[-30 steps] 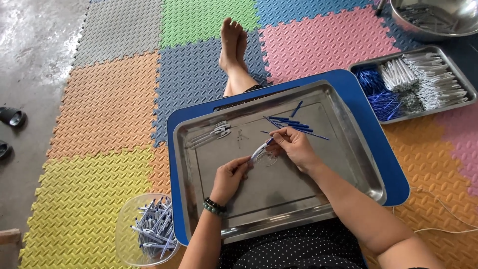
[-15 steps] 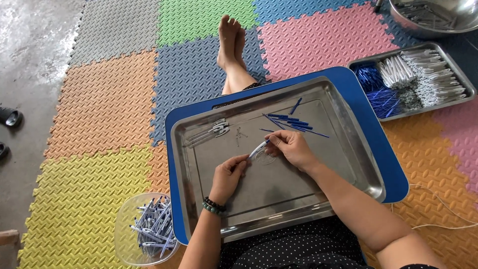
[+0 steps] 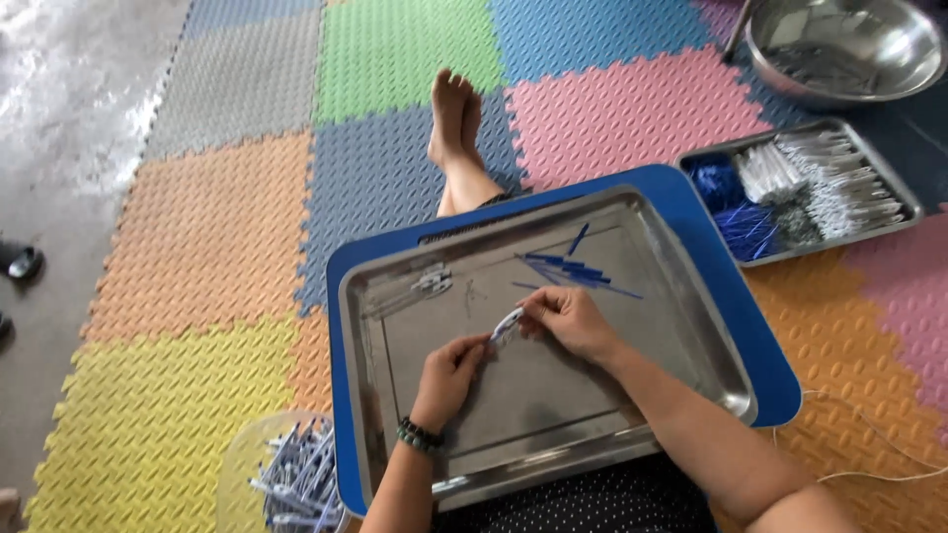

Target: Assembling ballpoint pens by inserting ink refills into barrels on a metal tray.

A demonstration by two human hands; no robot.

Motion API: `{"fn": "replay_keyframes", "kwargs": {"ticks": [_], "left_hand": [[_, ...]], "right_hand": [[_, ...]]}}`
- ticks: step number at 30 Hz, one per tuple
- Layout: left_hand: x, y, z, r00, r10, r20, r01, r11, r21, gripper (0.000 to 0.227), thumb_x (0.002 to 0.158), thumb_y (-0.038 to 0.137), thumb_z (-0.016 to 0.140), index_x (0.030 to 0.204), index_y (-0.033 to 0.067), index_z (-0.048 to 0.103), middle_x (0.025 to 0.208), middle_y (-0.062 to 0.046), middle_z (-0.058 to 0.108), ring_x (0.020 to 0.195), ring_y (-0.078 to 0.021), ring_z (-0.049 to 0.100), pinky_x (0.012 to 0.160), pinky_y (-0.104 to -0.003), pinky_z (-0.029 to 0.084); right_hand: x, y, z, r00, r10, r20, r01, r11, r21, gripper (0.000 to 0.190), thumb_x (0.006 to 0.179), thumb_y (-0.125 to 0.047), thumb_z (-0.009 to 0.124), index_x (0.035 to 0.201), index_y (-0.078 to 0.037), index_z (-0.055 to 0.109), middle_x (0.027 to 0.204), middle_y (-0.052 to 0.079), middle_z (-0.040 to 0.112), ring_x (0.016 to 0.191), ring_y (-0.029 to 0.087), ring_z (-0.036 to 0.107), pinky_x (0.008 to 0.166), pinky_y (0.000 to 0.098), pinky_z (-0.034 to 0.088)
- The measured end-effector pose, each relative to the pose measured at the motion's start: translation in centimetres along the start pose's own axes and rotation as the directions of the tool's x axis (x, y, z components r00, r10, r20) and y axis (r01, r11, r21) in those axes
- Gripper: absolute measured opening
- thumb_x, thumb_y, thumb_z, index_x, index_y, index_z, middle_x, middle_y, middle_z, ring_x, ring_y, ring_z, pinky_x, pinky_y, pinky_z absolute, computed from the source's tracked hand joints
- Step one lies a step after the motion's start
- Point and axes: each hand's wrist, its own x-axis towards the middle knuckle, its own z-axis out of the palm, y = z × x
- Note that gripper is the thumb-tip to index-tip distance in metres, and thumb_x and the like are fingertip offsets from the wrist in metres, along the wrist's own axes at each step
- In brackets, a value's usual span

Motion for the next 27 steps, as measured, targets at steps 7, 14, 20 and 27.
{"fn": "replay_keyframes", "kwargs": {"ticks": [7, 14, 20, 27], "left_hand": [[-0.2, -0.4, 0.0, 1.000, -0.011, -0.007, 0.011, 1.000, -0.010, 0.028, 0.109, 0.010, 0.073, 0.131, 0.0101, 0.089, 0.100, -0.015, 0.089, 0.077, -0.0182, 0.074, 0.075, -0.036, 0.064], [-0.3, 0.8, 0.3, 0.993, 0.106, -0.058, -0.097, 0.986, 0.137, 0.028, 0.109, 0.010, 0.072, 0.132, 0.0126, 0.088, 0.113, -0.016, 0.089, 0.099, -0.0362, 0.084, 0.087, -0.043, 0.067], [-0.1, 0.1, 0.2, 0.986, 0.158, -0.054, -0.149, 0.978, 0.145, 0.028, 0.109, 0.013, 0.073, 0.131, 0.0153, 0.089, 0.117, -0.012, 0.090, 0.108, -0.0356, 0.083, 0.093, -0.044, 0.066], [-0.4, 0.8, 0.7, 0.966, 0.249, -0.071, -0.240, 0.963, 0.123, 0.024, 0.107, 0.009, 0.075, 0.127, 0.0120, 0.089, 0.115, -0.015, 0.089, 0.105, -0.0373, 0.084, 0.088, -0.043, 0.068]], "right_hand": [[-0.5, -1.1, 0.2, 1.000, 0.011, 0.010, -0.011, 0.998, -0.057, 0.026, 0.113, -0.019, 0.071, 0.106, 0.003, 0.083, 0.083, 0.020, 0.085, 0.077, 0.026, 0.083, 0.072, 0.0369, 0.070], [-0.4, -0.6, 0.2, 0.999, 0.045, -0.025, -0.050, 0.971, -0.232, 0.039, 0.116, -0.032, 0.066, 0.094, -0.005, 0.082, 0.070, 0.012, 0.079, 0.067, 0.021, 0.080, 0.067, 0.0319, 0.067], [0.7, 2.5, -0.4, 1.000, -0.005, 0.000, 0.004, 0.916, -0.401, 0.048, 0.119, -0.042, 0.059, 0.090, -0.008, 0.077, 0.067, 0.013, 0.071, 0.069, 0.024, 0.070, 0.071, 0.0388, 0.062], [1.0, 2.7, -0.8, 0.999, 0.039, -0.017, -0.043, 0.912, -0.408, 0.050, 0.117, -0.040, 0.056, 0.079, -0.009, 0.066, 0.066, 0.015, 0.064, 0.069, 0.030, 0.061, 0.073, 0.0425, 0.056]]}}
